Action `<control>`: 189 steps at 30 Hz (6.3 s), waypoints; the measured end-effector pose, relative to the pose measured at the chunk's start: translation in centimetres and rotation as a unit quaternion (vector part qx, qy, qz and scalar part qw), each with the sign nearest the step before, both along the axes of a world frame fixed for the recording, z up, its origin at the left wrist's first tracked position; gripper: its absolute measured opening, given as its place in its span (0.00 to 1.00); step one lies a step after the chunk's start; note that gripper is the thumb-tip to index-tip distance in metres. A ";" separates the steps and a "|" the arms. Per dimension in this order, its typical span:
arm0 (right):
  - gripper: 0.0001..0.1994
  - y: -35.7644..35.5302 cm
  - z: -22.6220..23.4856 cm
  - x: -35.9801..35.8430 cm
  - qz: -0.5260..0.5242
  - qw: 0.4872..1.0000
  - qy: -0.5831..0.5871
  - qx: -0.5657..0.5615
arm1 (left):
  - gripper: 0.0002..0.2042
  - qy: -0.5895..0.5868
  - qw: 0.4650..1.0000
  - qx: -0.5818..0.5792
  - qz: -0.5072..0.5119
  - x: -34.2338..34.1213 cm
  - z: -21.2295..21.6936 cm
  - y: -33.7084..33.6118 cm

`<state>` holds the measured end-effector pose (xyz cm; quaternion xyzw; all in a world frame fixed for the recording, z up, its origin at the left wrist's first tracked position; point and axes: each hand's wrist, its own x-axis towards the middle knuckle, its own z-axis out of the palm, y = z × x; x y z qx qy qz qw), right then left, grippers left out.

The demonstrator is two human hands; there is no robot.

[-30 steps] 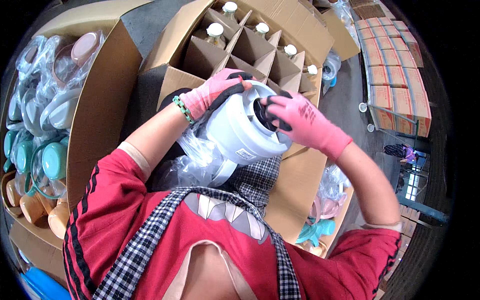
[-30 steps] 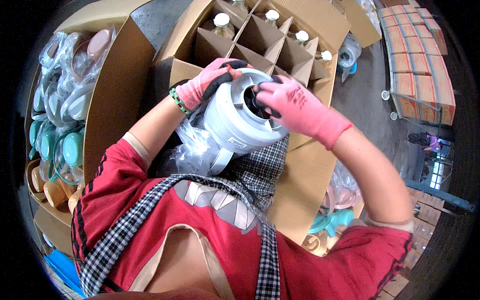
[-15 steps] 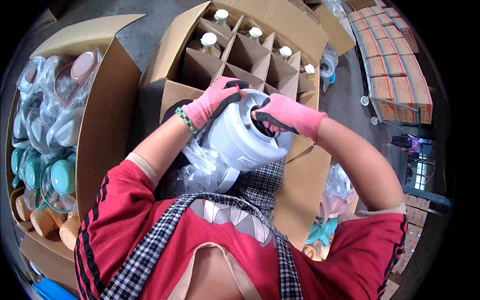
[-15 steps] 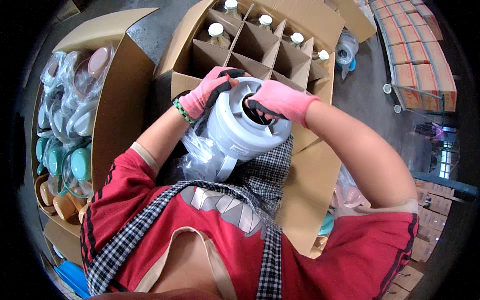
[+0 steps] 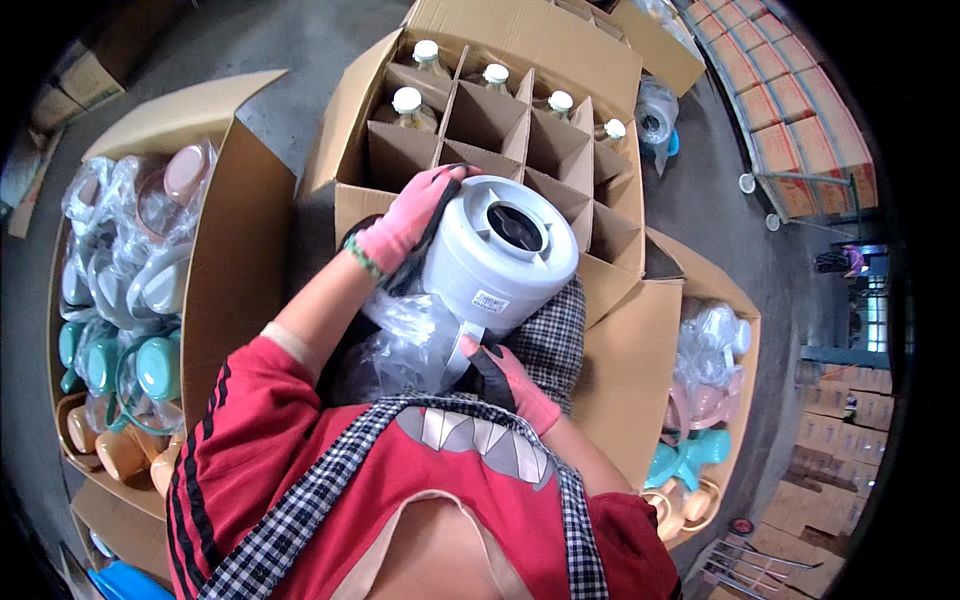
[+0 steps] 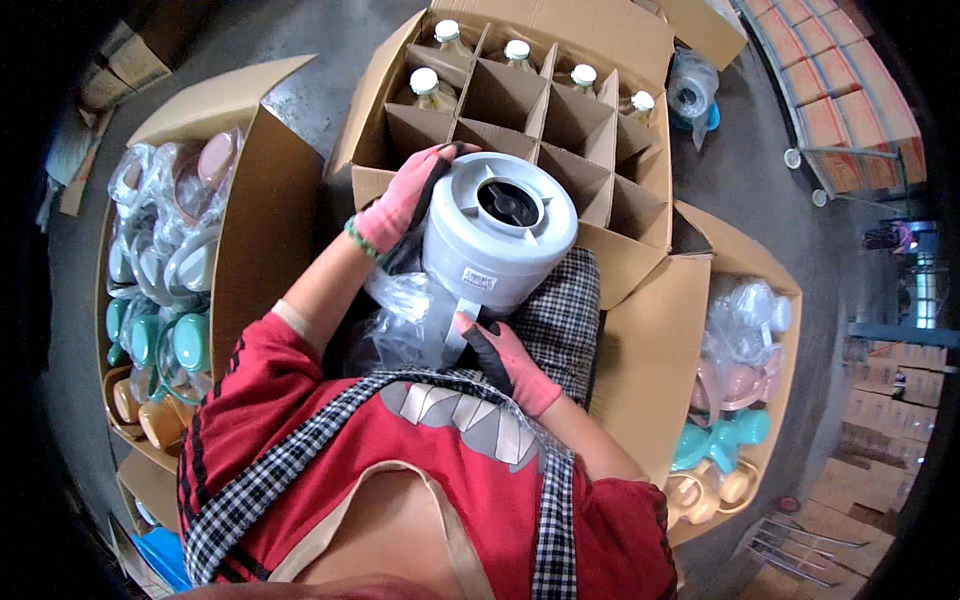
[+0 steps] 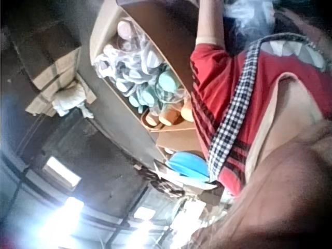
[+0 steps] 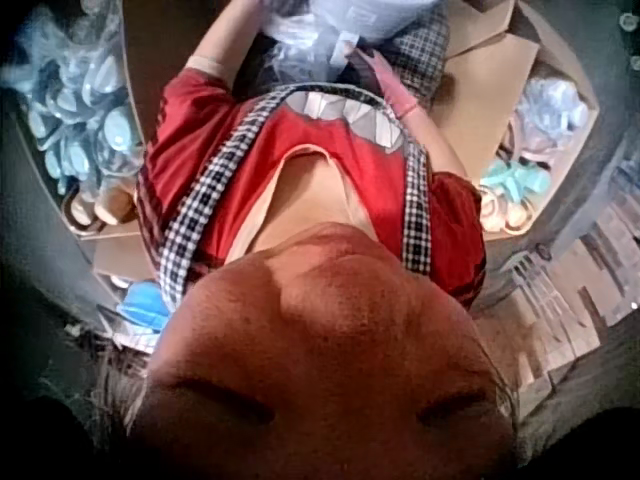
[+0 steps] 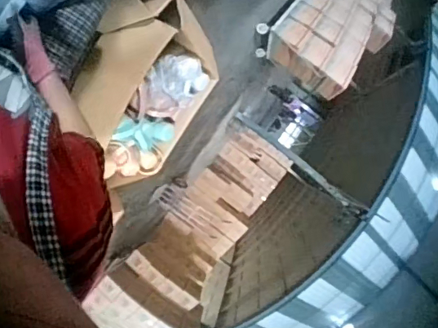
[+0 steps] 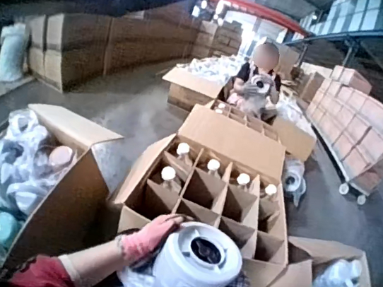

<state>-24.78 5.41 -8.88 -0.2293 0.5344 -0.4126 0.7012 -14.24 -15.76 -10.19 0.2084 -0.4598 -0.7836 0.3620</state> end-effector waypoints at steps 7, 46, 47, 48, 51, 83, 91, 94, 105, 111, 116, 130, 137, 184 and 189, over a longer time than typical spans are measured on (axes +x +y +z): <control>0.18 2.2 1.4 -2.5 -0.015 0.999 0.022 -0.033 | 0.16 -0.427 0.620 -0.648 -0.119 9.9 5.7 9.4; 0.16 -4.3 18.4 -4.5 0.312 0.547 0.606 -0.485 | 0.18 -0.016 0.982 -0.068 0.174 4.6 11.7 -3.1; 0.15 -5.3 17.5 -6.5 0.190 0.492 0.680 -0.509 | 0.18 -0.002 0.981 -0.063 0.182 4.5 10.4 -4.5; 0.14 -6.5 16.9 -8.7 0.095 0.444 0.737 -0.501 | 0.19 0.008 0.979 -0.079 0.189 4.0 9.8 -5.3; 0.17 -10.1 14.1 -12.6 0.131 0.375 0.853 -0.338 | 0.21 -0.072 0.908 -0.339 0.233 2.7 6.3 -4.2; 0.14 1.9 4.2 -5.9 0.161 0.657 0.647 -0.352 | 0.13 -0.218 0.975 0.040 -0.029 4.2 5.8 13.8; 0.12 2.8 13.8 -6.8 0.181 0.715 0.571 -0.360 | 0.14 -0.009 0.999 -0.034 -0.024 5.1 15.4 9.7; 0.14 0.5 17.2 -6.9 -0.036 0.408 0.760 -0.505 | 0.13 -0.191 0.962 -0.136 0.141 6.5 12.0 10.3; 0.03 -8.9 12.6 -8.3 0.243 0.272 0.763 -0.534 | 0.21 -0.163 0.891 -0.367 0.211 7.3 9.9 13.2; 0.19 -4.5 15.0 -14.7 -0.181 0.613 0.701 -0.317 | 0.14 -0.167 0.980 -0.058 0.087 11.4 4.5 10.8; 0.17 -4.8 13.9 -18.2 -0.357 0.748 0.450 -0.332 | 0.35 -0.135 0.949 0.119 -0.258 4.3 1.9 14.6; 0.22 -0.1 15.2 -12.0 -0.128 0.745 0.597 -0.267 | 0.25 0.067 0.992 0.033 0.101 -0.3 5.9 7.8; 0.28 5.4 18.5 -17.0 -0.281 0.717 0.582 -0.262 | 0.18 -0.051 0.981 -0.179 0.057 -6.1 13.4 7.8; 0.20 9.4 0.7 -43.9 -0.425 0.730 0.529 -0.081 | 0.23 -0.474 0.804 -0.274 0.233 11.2 -5.0 -1.3; 0.31 9.3 -1.7 -49.7 -0.300 0.541 0.757 0.211 | 0.24 -0.467 0.797 -0.290 0.249 8.4 -4.6 -1.4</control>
